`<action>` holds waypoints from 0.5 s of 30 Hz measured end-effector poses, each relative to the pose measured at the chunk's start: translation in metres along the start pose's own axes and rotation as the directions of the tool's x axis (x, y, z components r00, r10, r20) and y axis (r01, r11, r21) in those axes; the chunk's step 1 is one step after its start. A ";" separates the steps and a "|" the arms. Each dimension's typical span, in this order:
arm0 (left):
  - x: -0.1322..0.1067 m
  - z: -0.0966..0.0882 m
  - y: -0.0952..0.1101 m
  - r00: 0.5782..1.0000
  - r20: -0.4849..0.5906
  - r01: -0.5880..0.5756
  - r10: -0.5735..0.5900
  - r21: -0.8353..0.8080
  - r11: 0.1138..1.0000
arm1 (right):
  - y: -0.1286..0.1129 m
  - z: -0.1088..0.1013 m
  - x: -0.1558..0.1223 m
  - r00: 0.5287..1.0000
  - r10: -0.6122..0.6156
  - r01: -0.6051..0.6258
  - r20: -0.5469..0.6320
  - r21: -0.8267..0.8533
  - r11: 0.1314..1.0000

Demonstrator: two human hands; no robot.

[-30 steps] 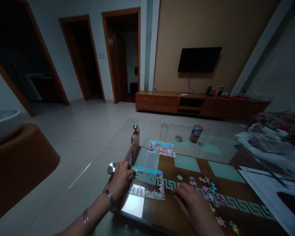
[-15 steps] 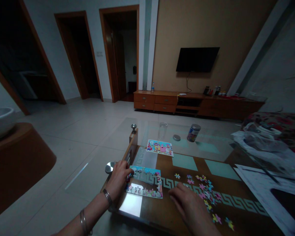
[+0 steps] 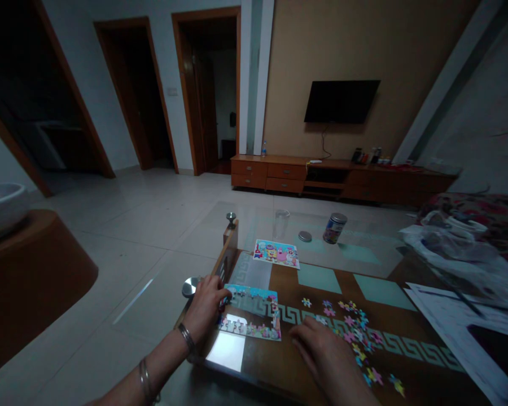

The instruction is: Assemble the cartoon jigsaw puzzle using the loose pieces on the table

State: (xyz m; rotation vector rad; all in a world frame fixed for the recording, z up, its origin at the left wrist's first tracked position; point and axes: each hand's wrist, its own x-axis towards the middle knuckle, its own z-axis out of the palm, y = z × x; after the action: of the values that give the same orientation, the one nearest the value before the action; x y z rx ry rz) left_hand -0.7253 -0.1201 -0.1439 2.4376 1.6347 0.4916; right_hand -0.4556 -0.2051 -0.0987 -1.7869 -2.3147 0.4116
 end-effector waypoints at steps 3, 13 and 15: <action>0.000 0.001 -0.002 1.000 -0.010 -0.011 0.011 -0.012 1.000 | -0.002 -0.002 0.000 1.000 0.007 -0.007 0.019 -0.006 1.000; -0.001 0.003 -0.003 0.999 -0.035 -0.021 0.019 -0.033 0.999 | -0.002 0.001 -0.001 1.000 0.005 -0.005 0.001 -0.016 1.000; -0.001 0.002 -0.003 0.999 -0.039 -0.021 0.020 -0.030 0.999 | -0.001 0.002 -0.001 1.000 0.001 -0.001 -0.005 -0.020 1.000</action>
State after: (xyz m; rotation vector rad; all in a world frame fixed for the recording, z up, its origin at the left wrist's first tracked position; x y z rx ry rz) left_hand -0.7269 -0.1198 -0.1471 2.4395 1.6063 0.5663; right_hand -0.4569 -0.2061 -0.0998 -1.7959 -2.3234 0.3849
